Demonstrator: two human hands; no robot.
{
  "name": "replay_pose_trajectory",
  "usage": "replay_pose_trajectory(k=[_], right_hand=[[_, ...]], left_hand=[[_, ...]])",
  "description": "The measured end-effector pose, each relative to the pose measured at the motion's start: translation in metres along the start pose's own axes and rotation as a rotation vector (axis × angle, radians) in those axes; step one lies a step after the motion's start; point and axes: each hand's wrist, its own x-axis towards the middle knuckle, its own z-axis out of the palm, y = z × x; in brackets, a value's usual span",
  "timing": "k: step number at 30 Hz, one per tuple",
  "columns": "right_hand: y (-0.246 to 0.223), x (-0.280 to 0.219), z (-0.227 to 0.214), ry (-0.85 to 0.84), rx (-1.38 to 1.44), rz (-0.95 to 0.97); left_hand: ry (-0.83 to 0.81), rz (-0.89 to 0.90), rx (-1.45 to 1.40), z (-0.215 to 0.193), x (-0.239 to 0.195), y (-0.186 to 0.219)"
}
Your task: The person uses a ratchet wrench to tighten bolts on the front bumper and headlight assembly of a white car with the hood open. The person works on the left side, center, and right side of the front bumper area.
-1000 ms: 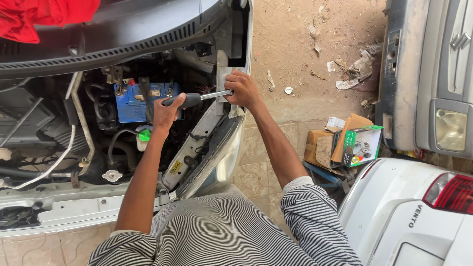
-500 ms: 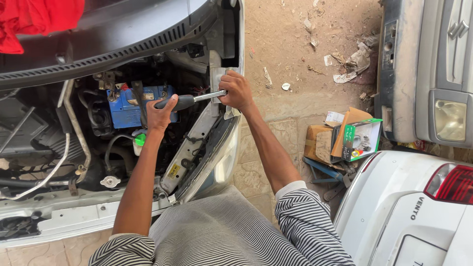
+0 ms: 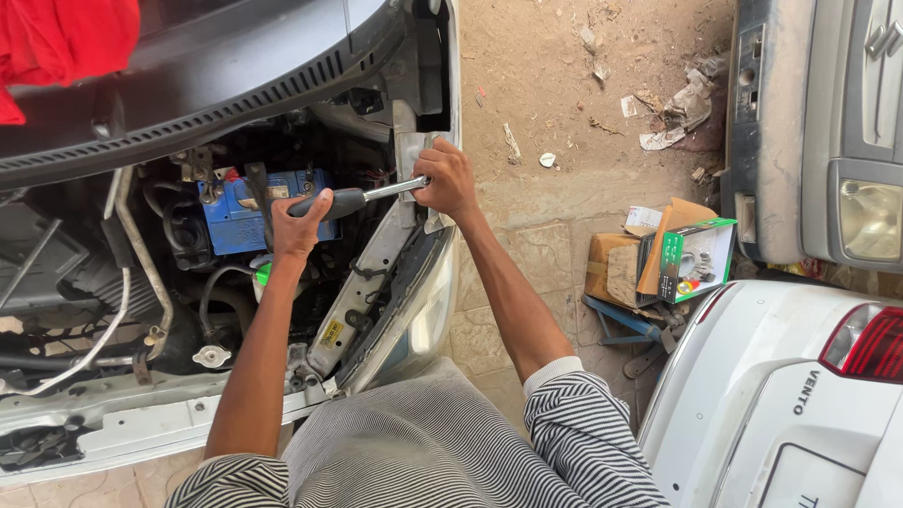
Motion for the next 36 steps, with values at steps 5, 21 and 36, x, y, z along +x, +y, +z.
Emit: replay_pose_trajectory(k=[5, 21, 36], right_hand=[[-0.002, 0.0, -0.001, 0.034, 0.015, 0.016], [-0.012, -0.002, -0.001, 0.13, -0.022, 0.071], [-0.004, 0.003, -0.012, 0.069, 0.002, -0.144]], left_hand=[[0.015, -0.036, 0.027, -0.001, -0.001, 0.003], [0.002, -0.036, 0.032, -0.005, 0.011, 0.0], [0.005, -0.005, 0.0, -0.002, -0.012, 0.001]])
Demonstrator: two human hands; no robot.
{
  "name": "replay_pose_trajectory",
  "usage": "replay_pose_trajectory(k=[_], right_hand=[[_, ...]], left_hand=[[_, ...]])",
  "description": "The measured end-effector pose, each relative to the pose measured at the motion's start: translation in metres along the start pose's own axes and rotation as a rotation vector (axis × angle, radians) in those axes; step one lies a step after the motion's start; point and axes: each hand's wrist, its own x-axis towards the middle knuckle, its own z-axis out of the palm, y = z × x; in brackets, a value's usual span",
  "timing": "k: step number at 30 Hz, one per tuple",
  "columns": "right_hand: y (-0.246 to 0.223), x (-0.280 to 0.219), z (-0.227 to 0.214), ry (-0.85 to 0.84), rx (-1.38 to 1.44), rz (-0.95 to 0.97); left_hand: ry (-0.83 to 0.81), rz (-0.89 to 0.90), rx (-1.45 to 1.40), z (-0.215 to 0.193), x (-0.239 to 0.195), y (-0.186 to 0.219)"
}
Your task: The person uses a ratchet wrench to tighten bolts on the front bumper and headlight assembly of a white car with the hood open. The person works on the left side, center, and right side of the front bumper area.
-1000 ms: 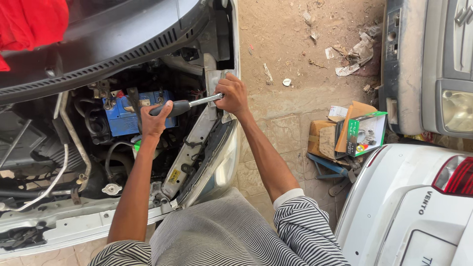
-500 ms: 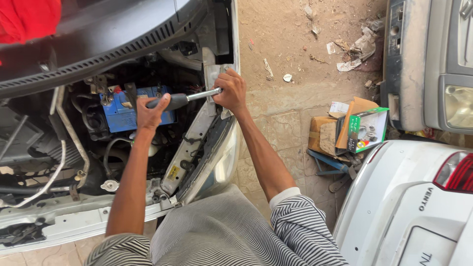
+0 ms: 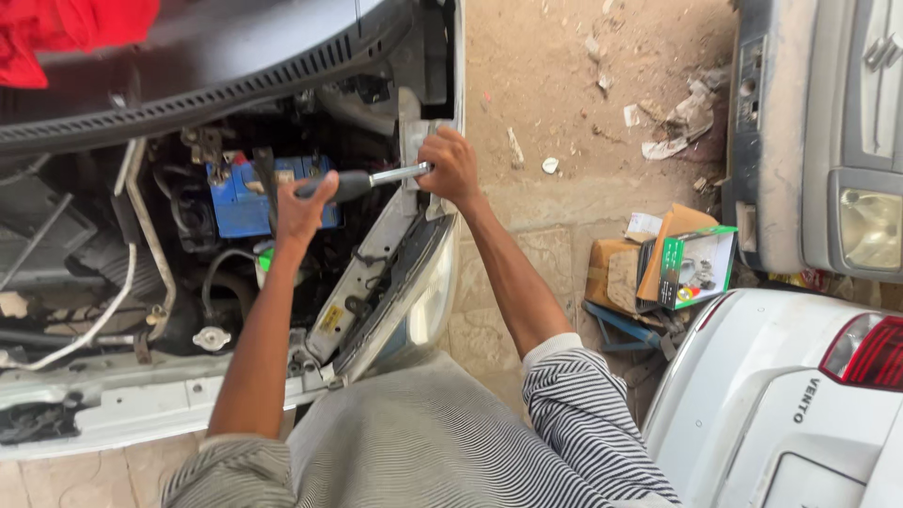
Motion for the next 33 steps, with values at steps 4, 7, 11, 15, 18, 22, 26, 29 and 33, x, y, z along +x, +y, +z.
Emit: replay_pose_trajectory(k=[4, 7, 11, 15, 18, 22, 26, 29, 33], right_hand=[[-0.007, -0.016, -0.013, 0.017, 0.045, -0.12], [0.005, -0.032, -0.022, -0.018, 0.089, -0.206], [0.035, -0.019, -0.026, -0.11, 0.171, -0.28], [0.04, 0.01, -0.047, -0.036, 0.236, -0.186], [0.043, 0.024, -0.052, -0.082, 0.323, -0.075], [0.051, 0.024, -0.046, -0.137, 0.345, 0.012], [0.063, 0.028, -0.036, -0.181, 0.363, -0.053], [0.063, 0.032, -0.027, -0.195, 0.286, -0.113], [0.06, 0.037, -0.023, -0.26, 0.213, -0.138]], left_hand=[[-0.05, 0.033, 0.002, 0.004, -0.037, 0.0], [-0.077, -0.015, -0.124, 0.019, -0.084, -0.01], [-0.085, -0.029, -0.145, 0.052, -0.12, 0.001], [0.049, 0.281, 0.239, 0.09, -0.14, 0.04], [0.052, 0.218, 0.373, 0.108, -0.138, 0.074], [0.092, 0.168, 0.396, 0.107, -0.129, 0.093], [0.071, 0.087, 0.324, 0.103, -0.124, 0.084], [0.114, 0.088, 0.255, 0.099, -0.116, 0.068], [0.106, 0.1, 0.031, 0.087, -0.104, 0.036]])
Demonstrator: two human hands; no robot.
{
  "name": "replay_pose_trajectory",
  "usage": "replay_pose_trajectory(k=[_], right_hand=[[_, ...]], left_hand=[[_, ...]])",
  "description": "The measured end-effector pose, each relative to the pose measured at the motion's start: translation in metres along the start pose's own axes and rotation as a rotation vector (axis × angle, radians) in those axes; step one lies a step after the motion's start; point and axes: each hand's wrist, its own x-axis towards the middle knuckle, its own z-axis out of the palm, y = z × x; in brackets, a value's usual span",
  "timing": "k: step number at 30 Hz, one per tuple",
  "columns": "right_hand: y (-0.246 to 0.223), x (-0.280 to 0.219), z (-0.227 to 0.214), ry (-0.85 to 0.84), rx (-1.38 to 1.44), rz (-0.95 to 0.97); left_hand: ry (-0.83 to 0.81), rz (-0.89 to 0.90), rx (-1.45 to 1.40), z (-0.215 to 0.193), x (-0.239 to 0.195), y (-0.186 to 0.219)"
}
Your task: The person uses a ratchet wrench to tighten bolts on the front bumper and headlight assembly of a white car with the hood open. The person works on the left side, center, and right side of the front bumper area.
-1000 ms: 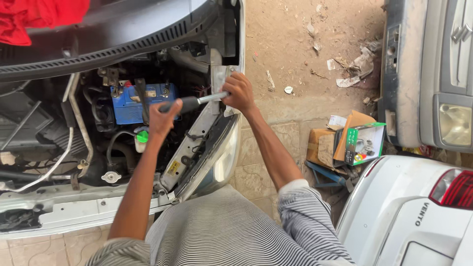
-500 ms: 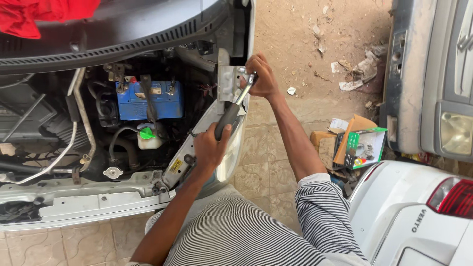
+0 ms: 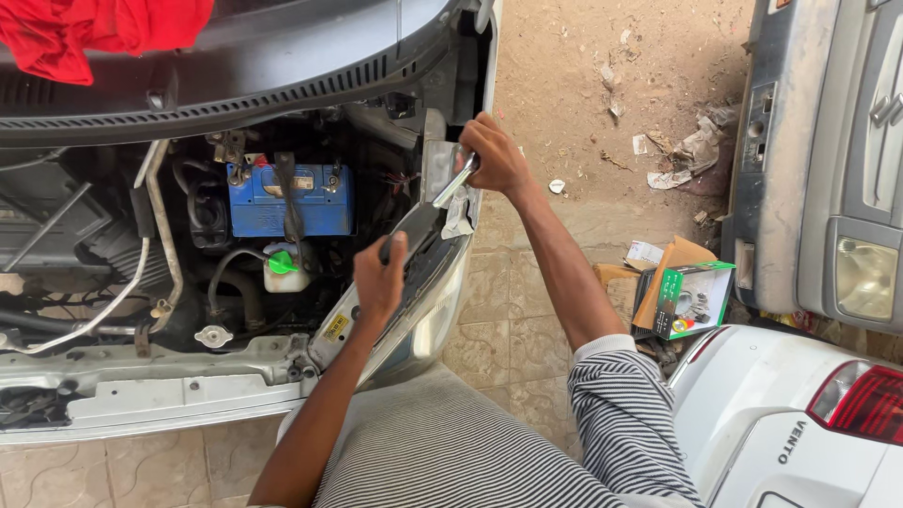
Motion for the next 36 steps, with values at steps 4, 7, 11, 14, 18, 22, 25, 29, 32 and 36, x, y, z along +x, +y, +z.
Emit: replay_pose_trajectory(k=[4, 7, 11, 14, 18, 22, 25, 29, 32, 36], right_hand=[[-0.005, 0.009, 0.002, -0.113, -0.084, -0.024], [-0.006, 0.016, 0.003, -0.162, -0.152, -0.094], [-0.001, 0.02, 0.005, -0.233, -0.178, -0.13], [-0.004, 0.018, 0.006, -0.188, -0.234, -0.154], [-0.005, 0.012, 0.01, -0.056, -0.188, -0.152], [0.008, 0.011, 0.021, -0.143, -0.201, -0.12], [0.015, 0.009, 0.025, -0.152, -0.205, -0.118], [0.017, 0.009, 0.032, -0.192, -0.263, -0.039], [0.007, 0.002, 0.028, 0.004, -0.23, -0.02], [-0.008, 0.006, 0.034, 0.161, -0.223, 0.137]], left_hand=[[-0.039, -0.153, -0.296, -0.011, 0.016, -0.029], [-0.061, -0.167, -0.317, -0.017, 0.025, -0.049], [-0.149, -0.08, -0.325, -0.025, 0.036, -0.066], [-0.224, -0.039, -0.311, -0.031, 0.038, -0.071], [-0.292, -0.017, -0.337, -0.032, 0.041, -0.08], [-0.203, -0.053, -0.397, -0.025, 0.041, -0.079], [-0.1, -0.178, -0.422, -0.015, 0.046, -0.058], [-0.005, -0.27, -0.434, -0.016, 0.052, -0.025], [0.037, -0.223, -0.482, -0.019, 0.065, -0.014], [0.019, -0.095, -0.415, -0.036, 0.103, -0.004]])
